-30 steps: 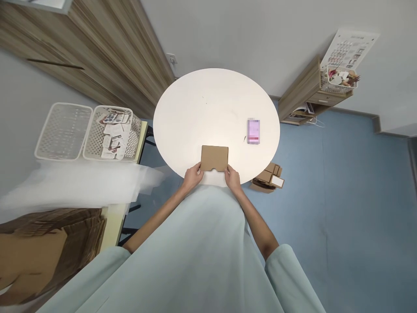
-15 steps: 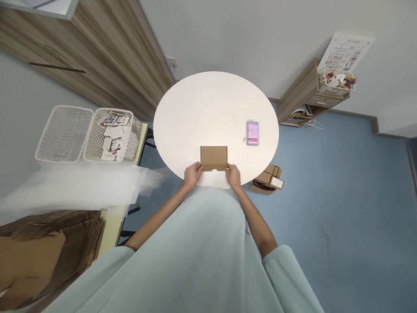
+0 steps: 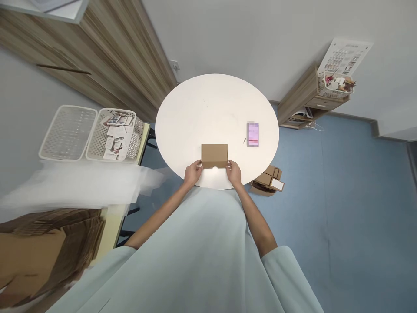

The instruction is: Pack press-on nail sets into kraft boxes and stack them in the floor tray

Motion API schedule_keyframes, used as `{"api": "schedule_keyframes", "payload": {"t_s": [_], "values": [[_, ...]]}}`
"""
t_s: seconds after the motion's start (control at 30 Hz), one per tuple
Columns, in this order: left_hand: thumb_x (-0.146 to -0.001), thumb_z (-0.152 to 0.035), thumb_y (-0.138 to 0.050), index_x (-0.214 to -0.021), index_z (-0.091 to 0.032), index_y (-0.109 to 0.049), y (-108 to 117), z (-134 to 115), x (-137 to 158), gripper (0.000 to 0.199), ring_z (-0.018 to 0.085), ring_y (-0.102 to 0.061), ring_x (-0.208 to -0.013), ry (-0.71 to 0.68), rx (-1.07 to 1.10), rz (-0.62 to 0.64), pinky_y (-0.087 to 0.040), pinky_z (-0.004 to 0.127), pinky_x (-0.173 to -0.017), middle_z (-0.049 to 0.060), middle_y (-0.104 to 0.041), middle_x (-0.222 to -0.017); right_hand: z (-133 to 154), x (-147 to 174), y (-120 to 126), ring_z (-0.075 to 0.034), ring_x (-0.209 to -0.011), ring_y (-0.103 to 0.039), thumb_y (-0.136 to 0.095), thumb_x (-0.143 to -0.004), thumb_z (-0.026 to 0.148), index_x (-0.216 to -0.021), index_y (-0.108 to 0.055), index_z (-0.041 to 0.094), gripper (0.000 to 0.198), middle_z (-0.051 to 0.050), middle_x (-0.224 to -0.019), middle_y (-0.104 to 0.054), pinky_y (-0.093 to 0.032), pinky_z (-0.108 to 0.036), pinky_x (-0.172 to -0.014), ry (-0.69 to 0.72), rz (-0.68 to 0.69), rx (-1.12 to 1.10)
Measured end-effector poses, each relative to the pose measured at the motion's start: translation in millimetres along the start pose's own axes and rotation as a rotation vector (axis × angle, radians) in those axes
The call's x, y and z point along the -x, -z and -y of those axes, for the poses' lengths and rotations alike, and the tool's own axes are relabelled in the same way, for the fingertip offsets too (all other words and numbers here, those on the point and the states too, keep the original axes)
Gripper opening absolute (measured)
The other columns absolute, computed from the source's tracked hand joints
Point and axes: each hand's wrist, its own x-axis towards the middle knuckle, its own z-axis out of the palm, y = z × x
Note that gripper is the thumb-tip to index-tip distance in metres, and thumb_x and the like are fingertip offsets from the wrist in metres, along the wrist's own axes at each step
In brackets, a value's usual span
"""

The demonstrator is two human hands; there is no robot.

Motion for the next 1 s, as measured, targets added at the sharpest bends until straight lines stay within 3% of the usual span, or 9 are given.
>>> {"api": "schedule_keyframes", "payload": {"t_s": [0.1,0.23,0.37,0.53,0.77,1.0], "values": [[-0.094,-0.017,-0.067,-0.149,-0.020,-0.065,-4,2,-2,0.055,0.030,-0.075,-0.121,-0.003,0.122,-0.010,-0.057,0.045,-0.111,0.012,-0.079,-0.131,4,-2,-1,-0.034,-0.121,-0.071,-0.060,-0.095,0.032,-0.137,-0.071,0.014,0.048,-0.021,-0.140,-0.071,-0.060,-0.052,-0.107,0.030,0.001,-0.093],[-0.097,-0.027,-0.069,-0.144,-0.020,-0.068,-2,-2,4,0.047,0.028,-0.072,-0.125,-0.077,0.254,-0.034,-0.056,0.045,-0.113,0.012,-0.075,-0.134,15,7,5,-0.034,-0.143,-0.061,-0.064,-0.096,0.047,-0.133,-0.075,0.018,0.049,-0.016,-0.152,-0.067,-0.057,-0.052,-0.115,0.047,0.025,-0.274],[-0.104,-0.044,-0.064,-0.139,-0.020,-0.072,16,-8,23,0.043,0.026,-0.072,-0.117,-0.141,0.252,-0.104,-0.059,0.043,-0.107,0.013,-0.071,-0.123,30,27,24,-0.034,-0.132,-0.069,-0.064,-0.097,0.058,-0.125,-0.080,0.020,0.049,-0.014,-0.145,-0.072,-0.058,-0.051,-0.114,0.056,0.011,-0.327],[-0.105,-0.057,-0.059,-0.135,-0.020,-0.075,35,-8,39,0.051,0.025,-0.072,-0.107,-0.111,0.257,-0.048,-0.062,0.038,-0.093,0.012,-0.068,-0.118,39,43,45,-0.034,-0.123,-0.073,-0.066,-0.096,0.068,-0.114,-0.083,0.022,0.052,-0.013,-0.131,-0.079,-0.058,-0.050,-0.110,0.014,0.033,-0.283],[-0.102,-0.059,-0.061,-0.140,-0.024,-0.071,33,3,35,0.053,0.022,-0.069,-0.099,-0.079,0.336,0.027,-0.060,0.036,-0.087,0.010,-0.068,-0.119,28,38,42,-0.029,-0.108,-0.073,-0.069,-0.093,0.068,-0.134,-0.077,0.026,0.059,-0.012,-0.144,-0.073,-0.059,-0.047,-0.101,0.022,0.111,-0.361],[-0.098,-0.060,-0.064,-0.134,-0.024,-0.070,43,1,34,0.051,0.022,-0.068,-0.094,-0.085,0.298,0.086,-0.057,0.035,-0.088,0.006,-0.073,-0.104,20,37,37,-0.025,-0.096,-0.072,-0.072,-0.091,0.069,-0.131,-0.079,0.025,0.060,-0.013,-0.135,-0.073,-0.059,-0.045,-0.094,0.078,0.092,-0.416]]}}
